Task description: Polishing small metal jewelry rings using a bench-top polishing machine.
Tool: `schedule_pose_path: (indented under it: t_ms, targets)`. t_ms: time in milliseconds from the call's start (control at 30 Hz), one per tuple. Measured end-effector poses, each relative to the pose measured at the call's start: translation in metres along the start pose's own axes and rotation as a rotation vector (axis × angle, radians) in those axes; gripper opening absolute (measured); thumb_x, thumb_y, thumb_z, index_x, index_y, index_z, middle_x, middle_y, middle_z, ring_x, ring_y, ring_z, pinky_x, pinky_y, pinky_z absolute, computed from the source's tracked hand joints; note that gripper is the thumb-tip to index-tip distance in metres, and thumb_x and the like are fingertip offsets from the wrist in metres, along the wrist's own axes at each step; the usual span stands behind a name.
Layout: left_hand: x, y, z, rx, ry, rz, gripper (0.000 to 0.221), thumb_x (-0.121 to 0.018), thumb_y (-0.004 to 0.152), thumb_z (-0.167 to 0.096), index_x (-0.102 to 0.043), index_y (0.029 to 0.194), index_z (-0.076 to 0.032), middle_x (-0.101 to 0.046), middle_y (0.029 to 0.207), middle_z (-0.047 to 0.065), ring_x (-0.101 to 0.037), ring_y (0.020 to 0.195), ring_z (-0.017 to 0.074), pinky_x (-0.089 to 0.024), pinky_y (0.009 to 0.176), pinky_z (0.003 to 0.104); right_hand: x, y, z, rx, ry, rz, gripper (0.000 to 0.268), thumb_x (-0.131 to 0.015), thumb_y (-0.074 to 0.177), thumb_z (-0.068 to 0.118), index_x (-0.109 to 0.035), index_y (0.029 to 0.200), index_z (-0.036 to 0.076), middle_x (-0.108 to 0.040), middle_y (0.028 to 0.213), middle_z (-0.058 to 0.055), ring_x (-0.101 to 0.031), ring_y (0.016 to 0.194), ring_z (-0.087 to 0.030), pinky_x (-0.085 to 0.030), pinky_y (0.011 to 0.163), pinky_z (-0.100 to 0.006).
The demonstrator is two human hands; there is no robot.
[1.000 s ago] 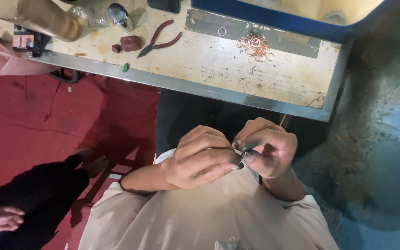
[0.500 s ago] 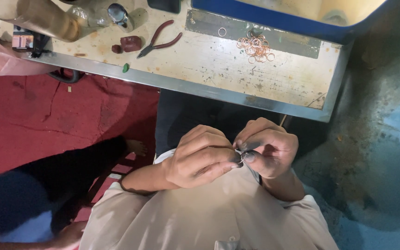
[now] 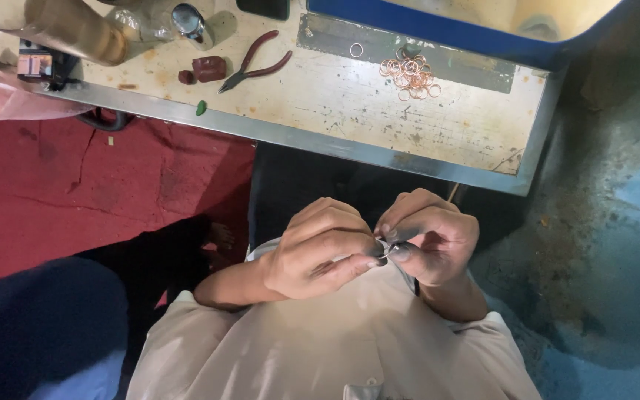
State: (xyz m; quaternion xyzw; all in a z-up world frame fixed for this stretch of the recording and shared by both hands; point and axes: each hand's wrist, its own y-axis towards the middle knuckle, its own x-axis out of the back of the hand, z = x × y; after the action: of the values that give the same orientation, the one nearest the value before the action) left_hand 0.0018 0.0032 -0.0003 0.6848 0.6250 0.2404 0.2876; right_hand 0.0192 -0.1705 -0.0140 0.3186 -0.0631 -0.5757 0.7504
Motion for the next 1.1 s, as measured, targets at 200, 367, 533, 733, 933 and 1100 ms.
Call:
schedule_pose_path:
  t_ms: [200, 367, 533, 733, 933, 1100]
  targets:
    - [0.0, 0.001, 0.001, 0.011, -0.025, 0.0, 0.004, -0.073, 0.092, -0.008, -0.074, 0.092, -0.004, -0.07, 0.084, 0.012, -0.068, 0.073, 0.0274, -0.058, 0.066, 0.039, 0.001, 0.0, 0.0, -0.015, 0.006, 0.009, 0.012, -0.076, 0.083, 0.009, -0.072, 0.082, -0.002, -0.069, 0.079, -0.018, -0.061, 0.056, -0.016, -0.048, 0.049, -0.024]
    - [-0.001, 0.002, 0.001, 0.011, -0.019, -0.003, 0.005, -0.073, 0.092, -0.008, -0.074, 0.093, -0.003, -0.07, 0.083, 0.013, -0.068, 0.072, 0.0276, -0.058, 0.065, 0.04, 0.001, 0.0, -0.002, -0.014, 0.005, 0.009, 0.011, -0.076, 0.082, 0.009, -0.072, 0.082, -0.001, -0.069, 0.079, -0.018, -0.062, 0.057, -0.016, -0.049, 0.049, -0.025]
    - [0.0, 0.0, 0.001, 0.036, -0.023, 0.002, 0.004, -0.074, 0.092, -0.008, -0.074, 0.093, -0.004, -0.07, 0.085, 0.013, -0.068, 0.074, 0.028, -0.058, 0.067, 0.04, 0.003, -0.002, -0.004, -0.032, -0.013, 0.012, 0.011, -0.076, 0.082, 0.01, -0.072, 0.082, -0.001, -0.068, 0.078, -0.018, -0.061, 0.056, -0.017, -0.048, 0.049, -0.025]
    - [0.013, 0.002, 0.045, 0.191, -0.008, 0.055, 0.006, -0.075, 0.089, -0.007, -0.072, 0.09, -0.002, -0.069, 0.085, 0.016, -0.067, 0.077, 0.0377, -0.056, 0.07, 0.046, 0.025, 0.007, -0.025, -0.1, -0.308, 0.01, 0.011, -0.079, 0.08, 0.006, -0.072, 0.085, -0.002, -0.07, 0.084, -0.018, -0.061, 0.058, -0.017, -0.044, 0.044, -0.025]
    - [0.041, 0.009, 0.166, 0.352, 0.705, 0.237, 0.012, -0.077, 0.091, -0.013, -0.071, 0.102, -0.013, -0.069, 0.095, 0.007, -0.068, 0.088, 0.0306, -0.052, 0.078, 0.046, 0.066, 0.002, -0.054, -0.495, -0.748, -0.17, 0.017, -0.079, 0.085, 0.003, -0.078, 0.102, 0.005, -0.074, 0.097, -0.015, -0.07, 0.073, -0.025, -0.059, 0.068, -0.036]
    - [0.037, 0.051, 0.202, 0.51, 0.972, 0.427, 0.013, -0.067, 0.101, -0.022, -0.073, 0.105, -0.011, -0.067, 0.104, 0.006, -0.063, 0.101, 0.0253, -0.044, 0.091, 0.042, 0.108, 0.016, -0.069, -0.588, -1.116, -0.257, 0.019, -0.078, 0.092, 0.01, -0.078, 0.109, 0.003, -0.073, 0.098, -0.017, -0.068, 0.071, -0.029, -0.057, 0.064, -0.043]
